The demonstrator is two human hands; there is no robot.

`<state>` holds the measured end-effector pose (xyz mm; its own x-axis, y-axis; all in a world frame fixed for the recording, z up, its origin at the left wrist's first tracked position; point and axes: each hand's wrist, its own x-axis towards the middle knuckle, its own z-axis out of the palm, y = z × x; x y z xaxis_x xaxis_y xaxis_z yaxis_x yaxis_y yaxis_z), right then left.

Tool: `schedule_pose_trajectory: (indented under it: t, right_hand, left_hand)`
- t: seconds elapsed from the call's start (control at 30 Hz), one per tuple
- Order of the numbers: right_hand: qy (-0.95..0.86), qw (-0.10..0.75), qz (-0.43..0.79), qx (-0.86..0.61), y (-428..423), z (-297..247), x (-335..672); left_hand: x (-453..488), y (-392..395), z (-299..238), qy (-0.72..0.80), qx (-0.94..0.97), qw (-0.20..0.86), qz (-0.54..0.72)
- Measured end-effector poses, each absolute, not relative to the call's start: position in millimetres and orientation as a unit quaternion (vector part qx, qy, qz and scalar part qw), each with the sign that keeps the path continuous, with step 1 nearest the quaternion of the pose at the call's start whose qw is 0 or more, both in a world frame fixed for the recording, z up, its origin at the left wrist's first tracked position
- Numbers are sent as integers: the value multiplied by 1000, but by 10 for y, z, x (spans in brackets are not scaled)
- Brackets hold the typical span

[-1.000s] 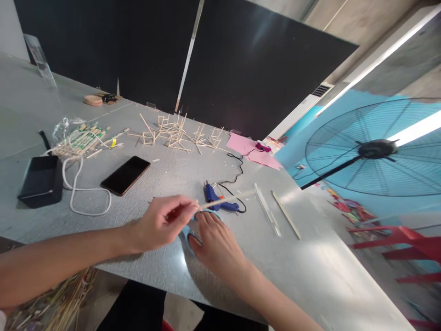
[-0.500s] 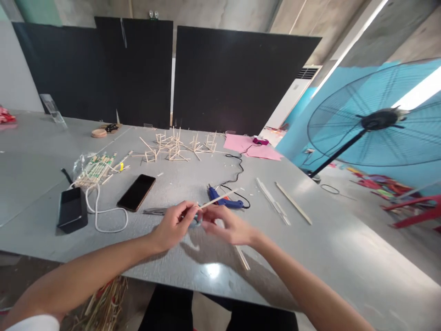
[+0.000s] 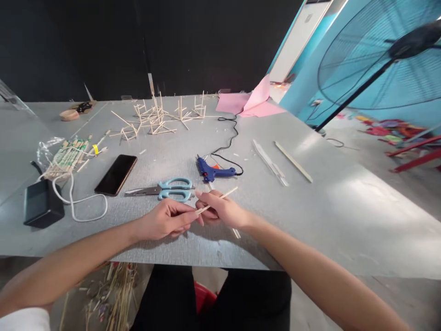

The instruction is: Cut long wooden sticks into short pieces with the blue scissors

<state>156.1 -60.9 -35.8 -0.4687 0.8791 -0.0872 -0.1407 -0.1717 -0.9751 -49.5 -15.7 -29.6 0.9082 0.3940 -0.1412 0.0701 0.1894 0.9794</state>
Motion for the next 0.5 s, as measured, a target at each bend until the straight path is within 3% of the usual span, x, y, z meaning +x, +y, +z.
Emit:
schedule_pose_trajectory:
  t: [0.17, 0.23, 0.3, 0.4, 0.5]
  right_hand:
    - [-429, 363, 783, -266, -626, -363, 1499]
    - [-435, 382, 771, -264, -631, -342, 1508]
    - [-489, 447, 676, -322, -633, -318, 1540]
    - [-576, 536, 416, -455, -634, -303, 1574]
    - [-616, 507, 319, -512, -654, -313, 1549]
  left_hand:
    - [-508, -206, -254, 158, 600, 776, 117]
    - [-521, -189, -244, 160, 594, 778, 126]
    - [-529, -161, -242, 170, 579, 784, 144]
    - [-523, -134, -244, 184, 547, 801, 161]
    - [-498, -121, -252, 213, 540, 791, 192]
